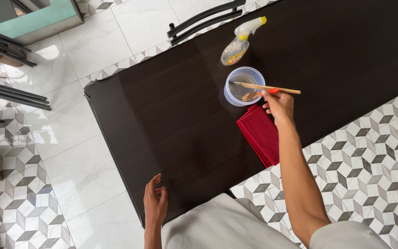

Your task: The person scrubs a dark wooden table with a small brush and liquid from a container, then wipes the surface with a red cloth. The person repeats the scrubbing and wiping cycle across different sections of the table.

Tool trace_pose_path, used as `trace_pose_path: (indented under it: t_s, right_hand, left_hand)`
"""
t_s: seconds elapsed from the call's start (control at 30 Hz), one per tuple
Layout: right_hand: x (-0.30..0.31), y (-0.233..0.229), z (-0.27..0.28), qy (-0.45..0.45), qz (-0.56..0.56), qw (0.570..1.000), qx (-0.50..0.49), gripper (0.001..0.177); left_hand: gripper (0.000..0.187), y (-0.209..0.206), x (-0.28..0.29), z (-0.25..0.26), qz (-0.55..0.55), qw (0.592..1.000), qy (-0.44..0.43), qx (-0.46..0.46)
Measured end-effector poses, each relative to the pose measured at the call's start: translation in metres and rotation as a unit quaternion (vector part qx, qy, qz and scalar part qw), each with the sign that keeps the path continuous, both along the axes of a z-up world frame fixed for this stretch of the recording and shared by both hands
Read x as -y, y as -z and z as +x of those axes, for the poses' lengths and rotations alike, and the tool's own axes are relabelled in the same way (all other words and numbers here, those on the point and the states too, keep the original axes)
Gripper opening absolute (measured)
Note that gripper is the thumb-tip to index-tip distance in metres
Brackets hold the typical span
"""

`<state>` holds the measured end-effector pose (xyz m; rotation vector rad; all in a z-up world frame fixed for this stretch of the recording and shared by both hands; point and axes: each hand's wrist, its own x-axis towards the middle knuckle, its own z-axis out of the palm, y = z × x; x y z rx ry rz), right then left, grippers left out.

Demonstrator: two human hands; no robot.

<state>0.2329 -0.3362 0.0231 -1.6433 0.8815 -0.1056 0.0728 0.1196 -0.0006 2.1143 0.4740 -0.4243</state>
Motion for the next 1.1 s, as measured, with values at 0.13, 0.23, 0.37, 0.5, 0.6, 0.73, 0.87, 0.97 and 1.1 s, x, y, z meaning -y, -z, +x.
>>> trace_pose_path:
  t_s: [0.13,0.23,0.37,0.5,0.6,0.73,0.87,0.97,1.1]
  right_hand:
    - [-0.014,0.001,-0.002,-0.025,-0.095,0.995,-0.019,0.020]
    - [-0.021,-0.005,-0.008,-0.122,-0.253,0.958,0.050,0.020]
    - [-0.024,-0.015,-0.005,-0.188,-0.270,0.940,0.089,0.025]
    - [-0.030,-0.018,0.003,-0.245,-0.267,0.926,0.104,0.027]
    - [-0.035,-0.016,0.008,-0.265,-0.285,0.915,0.108,0.027]
    - [-0.033,-0.019,0.009,-0.267,-0.288,0.916,0.080,0.022]
    - [-0.024,-0.024,0.007,-0.270,-0.289,0.913,0.106,0.023]
    - [-0.018,-0.028,0.012,-0.252,-0.238,0.935,0.069,0.022]
    - [-0.015,-0.030,0.016,-0.246,-0.234,0.936,0.090,0.020]
  left_hand:
    - [0.044,-0.001,0.007,0.003,-0.007,1.000,-0.005,0.001]
    - [0.043,-0.001,0.010,0.001,-0.003,1.000,-0.005,0.003]
    - [0.043,0.001,0.012,-0.002,-0.007,1.000,-0.012,0.006]
    - [0.043,0.005,0.012,-0.009,-0.005,1.000,-0.017,0.010]
    - [0.043,0.010,0.011,-0.012,-0.003,1.000,-0.021,0.012]
    - [0.043,0.014,0.008,-0.016,-0.011,0.999,-0.033,0.022]
    - [0.043,0.016,0.008,-0.019,-0.009,0.999,-0.035,0.018]
    - [0.044,0.015,0.010,-0.019,-0.010,0.999,-0.039,0.005]
    - [0.045,0.014,0.010,-0.018,-0.012,0.999,-0.041,0.003]
